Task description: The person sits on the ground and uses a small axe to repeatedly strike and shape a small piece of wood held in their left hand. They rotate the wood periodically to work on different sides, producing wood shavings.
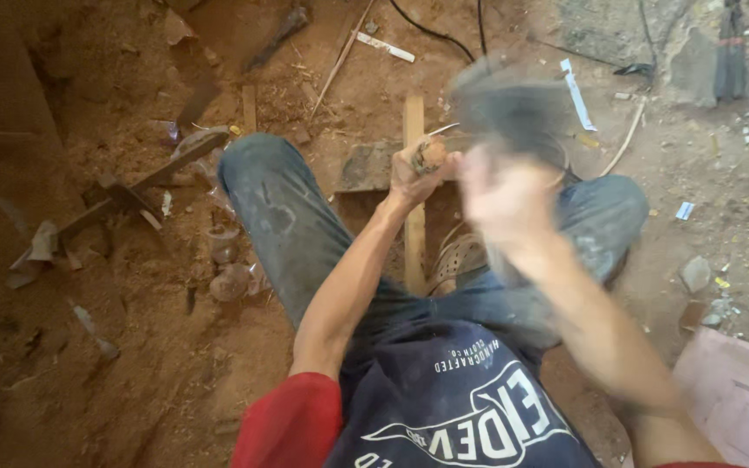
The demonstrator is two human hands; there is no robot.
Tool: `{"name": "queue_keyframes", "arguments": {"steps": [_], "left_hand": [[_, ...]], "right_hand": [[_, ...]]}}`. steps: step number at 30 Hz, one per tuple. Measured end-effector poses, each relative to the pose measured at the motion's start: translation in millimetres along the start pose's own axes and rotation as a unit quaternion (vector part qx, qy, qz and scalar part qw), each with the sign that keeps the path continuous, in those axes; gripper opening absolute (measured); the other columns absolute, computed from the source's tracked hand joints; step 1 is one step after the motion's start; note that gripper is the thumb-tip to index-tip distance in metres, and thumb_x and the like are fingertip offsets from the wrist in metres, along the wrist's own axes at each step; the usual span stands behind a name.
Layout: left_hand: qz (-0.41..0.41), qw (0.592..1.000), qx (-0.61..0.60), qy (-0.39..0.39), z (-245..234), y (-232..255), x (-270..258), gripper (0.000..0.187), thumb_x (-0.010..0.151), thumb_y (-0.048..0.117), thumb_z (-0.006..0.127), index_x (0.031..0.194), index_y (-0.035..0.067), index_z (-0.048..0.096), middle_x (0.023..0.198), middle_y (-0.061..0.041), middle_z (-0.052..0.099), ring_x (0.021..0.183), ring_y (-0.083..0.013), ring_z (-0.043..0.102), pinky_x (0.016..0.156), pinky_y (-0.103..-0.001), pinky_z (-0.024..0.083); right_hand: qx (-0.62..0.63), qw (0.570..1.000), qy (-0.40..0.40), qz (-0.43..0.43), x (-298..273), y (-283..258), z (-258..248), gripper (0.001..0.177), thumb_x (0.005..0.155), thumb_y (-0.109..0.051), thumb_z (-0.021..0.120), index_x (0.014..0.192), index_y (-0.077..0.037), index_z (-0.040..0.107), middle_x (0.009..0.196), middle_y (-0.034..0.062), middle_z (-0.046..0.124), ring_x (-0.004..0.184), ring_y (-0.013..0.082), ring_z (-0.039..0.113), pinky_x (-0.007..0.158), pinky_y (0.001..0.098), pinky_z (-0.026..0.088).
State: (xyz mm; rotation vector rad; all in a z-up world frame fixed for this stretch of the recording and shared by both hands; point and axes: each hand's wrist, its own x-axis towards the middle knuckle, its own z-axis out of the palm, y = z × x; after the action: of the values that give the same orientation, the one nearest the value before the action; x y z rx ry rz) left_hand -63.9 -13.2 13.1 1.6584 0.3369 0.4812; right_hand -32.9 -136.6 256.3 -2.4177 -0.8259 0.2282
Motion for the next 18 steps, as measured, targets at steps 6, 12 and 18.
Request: {"name": "queue_keyframes", "arguments": {"steps": [6,12,18], "left_hand": [[0.032,0.999,-0.034,-0.016,-6.0,-8.9,23.8,0.042,0.072,0.008,0.081,0.112,0.005,0.07,0.093,-0.002,0.075,0.086,-0.0071,0.066,0.075,-0.03,0.057],[-0.132,0.973,-0.188,0.036,13.3,-19.7,85.9,0.019,0.081,0.018,0.086,0.088,0.01,0.071,0.08,0.002,0.068,0.07,-0.0091,0.063,0.063,-0.029,0.055],[0.14,0.983,-0.034,0.116,13.0,70.3,47.1,0.023,0.088,0.019,0.084,0.085,0.009,0.063,0.072,0.005,0.056,0.064,-0.009,0.051,0.061,-0.027,0.045]], "right_hand": [[0.013,0.987,-0.131,0.095,-20.4,45.2,33.5,0.043,0.094,-0.03,0.07,0.123,-0.002,0.055,0.081,0.0309,0.069,0.074,0.0473,0.071,0.069,0.0507,0.057],[0.215,0.953,-0.083,0.198,-14.9,27.6,-4.9,0.027,0.097,-0.023,0.065,0.112,-0.001,0.061,0.069,0.0094,0.067,0.056,0.0182,0.068,0.053,0.0338,0.055],[0.286,0.922,-0.089,0.246,-21.2,41.9,-16.6,0.025,0.094,-0.021,0.064,0.114,-0.007,0.061,0.07,0.0043,0.064,0.051,0.0143,0.063,0.048,0.0311,0.052]]}}
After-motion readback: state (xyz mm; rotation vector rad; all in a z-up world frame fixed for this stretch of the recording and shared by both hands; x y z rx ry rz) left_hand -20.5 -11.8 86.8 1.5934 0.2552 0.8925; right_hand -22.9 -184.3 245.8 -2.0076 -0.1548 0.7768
